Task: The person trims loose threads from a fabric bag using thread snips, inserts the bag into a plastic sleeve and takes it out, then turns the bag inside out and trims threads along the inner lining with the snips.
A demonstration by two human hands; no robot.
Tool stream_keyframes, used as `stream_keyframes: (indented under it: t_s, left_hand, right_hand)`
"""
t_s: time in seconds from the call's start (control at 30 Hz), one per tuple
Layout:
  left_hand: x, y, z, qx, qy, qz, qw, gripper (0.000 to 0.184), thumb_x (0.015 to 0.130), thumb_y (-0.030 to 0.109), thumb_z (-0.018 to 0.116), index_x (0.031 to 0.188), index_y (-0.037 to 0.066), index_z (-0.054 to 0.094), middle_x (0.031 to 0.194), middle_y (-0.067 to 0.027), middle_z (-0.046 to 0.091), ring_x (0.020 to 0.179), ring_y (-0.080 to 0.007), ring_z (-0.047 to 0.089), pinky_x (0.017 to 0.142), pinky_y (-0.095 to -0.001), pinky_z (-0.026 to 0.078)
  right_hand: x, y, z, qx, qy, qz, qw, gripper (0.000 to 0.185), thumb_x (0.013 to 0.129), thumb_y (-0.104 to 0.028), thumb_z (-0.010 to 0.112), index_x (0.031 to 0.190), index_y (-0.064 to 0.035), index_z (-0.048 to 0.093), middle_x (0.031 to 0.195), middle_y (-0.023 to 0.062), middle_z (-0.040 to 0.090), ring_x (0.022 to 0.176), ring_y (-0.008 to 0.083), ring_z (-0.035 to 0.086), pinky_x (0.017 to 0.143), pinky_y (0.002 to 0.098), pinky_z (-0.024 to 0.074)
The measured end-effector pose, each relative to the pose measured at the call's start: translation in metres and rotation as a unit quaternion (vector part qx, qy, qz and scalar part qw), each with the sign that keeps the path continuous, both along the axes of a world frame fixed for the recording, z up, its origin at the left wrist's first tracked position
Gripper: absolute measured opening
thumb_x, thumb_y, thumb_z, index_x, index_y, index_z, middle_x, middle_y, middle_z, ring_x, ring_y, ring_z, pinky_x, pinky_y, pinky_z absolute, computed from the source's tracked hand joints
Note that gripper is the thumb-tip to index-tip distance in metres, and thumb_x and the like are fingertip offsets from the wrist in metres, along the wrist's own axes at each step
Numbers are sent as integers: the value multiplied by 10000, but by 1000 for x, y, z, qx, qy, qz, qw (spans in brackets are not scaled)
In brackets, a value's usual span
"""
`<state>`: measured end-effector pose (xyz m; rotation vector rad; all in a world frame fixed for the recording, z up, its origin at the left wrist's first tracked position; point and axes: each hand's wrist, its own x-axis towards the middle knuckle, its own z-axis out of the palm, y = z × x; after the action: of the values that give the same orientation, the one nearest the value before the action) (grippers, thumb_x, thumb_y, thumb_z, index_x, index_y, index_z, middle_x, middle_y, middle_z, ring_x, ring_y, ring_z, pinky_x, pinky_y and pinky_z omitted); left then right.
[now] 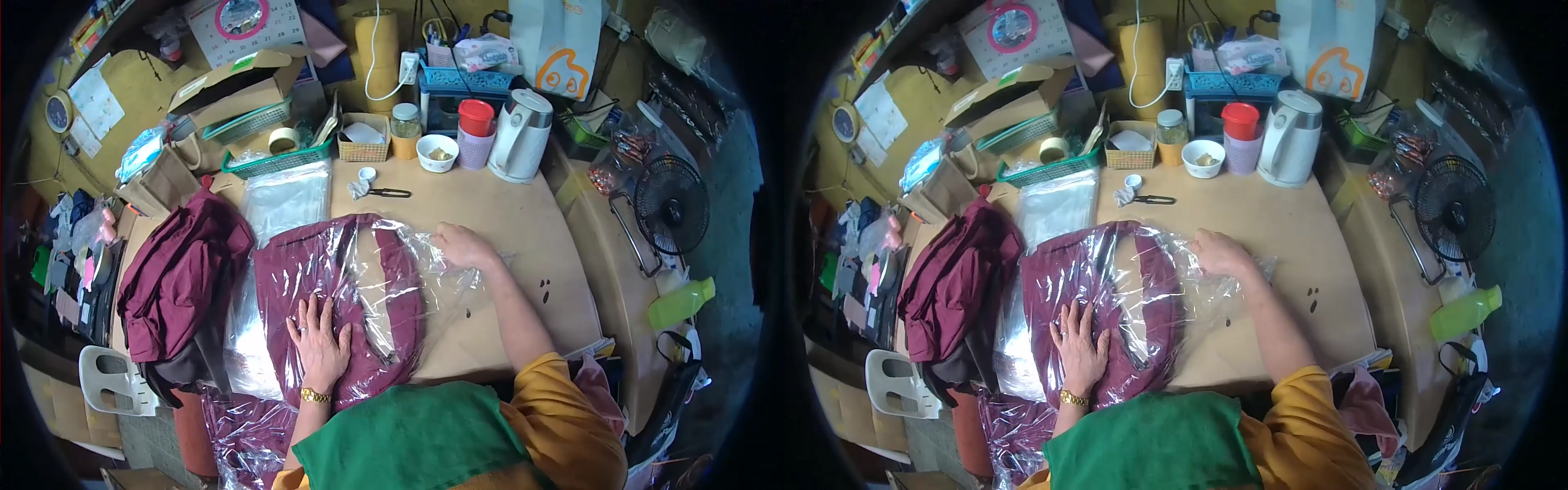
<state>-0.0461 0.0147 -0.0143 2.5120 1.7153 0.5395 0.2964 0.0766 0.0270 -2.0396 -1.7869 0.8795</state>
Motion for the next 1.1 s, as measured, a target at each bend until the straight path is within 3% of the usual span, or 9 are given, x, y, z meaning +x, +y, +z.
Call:
stream_keyframes:
  t_s: [0.2,0.33,0.4,0.47,0.53,0.73,0.93,1.03,1.1]
  left_hand:
    - [2,0,3,-9,-10,6,1000,601,918,418,545,1419,100,448,1523,-157,336,1446,-349,228,1160,-581,89]
    - [2,1,2,-3,-4,5,1000,602,915,414,553,1419,102,449,1522,-155,339,1445,-347,231,1161,-578,90]
    - [1,2,0,0,-1,3,1000,603,912,411,559,1419,103,449,1519,-155,342,1444,-345,234,1162,-575,93]
    - [1,1,0,0,-3,4,1000,600,912,412,560,1416,103,453,1519,-154,342,1444,-345,235,1163,-574,92]
    - [2,1,1,-1,-5,5,1000,598,912,413,560,1413,103,457,1519,-154,342,1444,-344,236,1163,-572,92]
    - [0,1,-1,0,-5,4,1000,593,915,426,557,1403,101,472,1519,-150,343,1443,-341,237,1164,-570,91]
    - [1,2,1,2,-10,-3,1000,591,914,426,559,1398,98,474,1520,-150,342,1443,-342,237,1164,-572,91]
    - [1,1,1,-5,-8,7,1000,587,913,421,561,1395,96,476,1520,-151,343,1444,-342,236,1163,-573,92]
    - [1,1,0,1,-12,5,1000,588,911,420,564,1394,98,476,1519,-150,344,1443,-343,237,1163,-575,93]
  right_hand:
    - [5,-18,-28,2,487,-93,868,358,1002,-340,515,1062,6,586,968,101,665,714,169,624,595,341,544]
    - [3,-35,-15,-141,473,49,868,309,977,-332,576,978,-26,616,764,54,638,611,129,582,532,284,495]
    - [-3,-34,5,-194,77,239,948,294,973,-317,585,986,-25,618,759,59,639,623,133,585,560,297,511]
    - [-7,-38,-21,-206,210,103,950,255,970,-261,585,1038,-15,594,913,101,656,674,142,614,600,324,544]
    - [-2,-35,-48,-102,516,-57,849,334,963,-281,577,1101,23,573,1038,147,667,734,211,669,673,371,572]
    - [33,-2,-76,162,784,-220,558,183,912,-94,604,1082,-44,558,1064,81,644,925,160,628,763,324,540]
    - [126,-1,-41,195,593,-166,763,184,881,-66,635,1053,-54,573,1027,57,651,789,157,626,705,271,508]
    - [136,-3,-38,378,113,-246,885,380,900,-157,657,1208,5,504,1028,101,638,794,191,631,734,309,508]
    - [114,-24,-23,305,171,-265,898,454,890,-153,670,1265,0,464,1050,118,631,805,192,633,744,312,507]
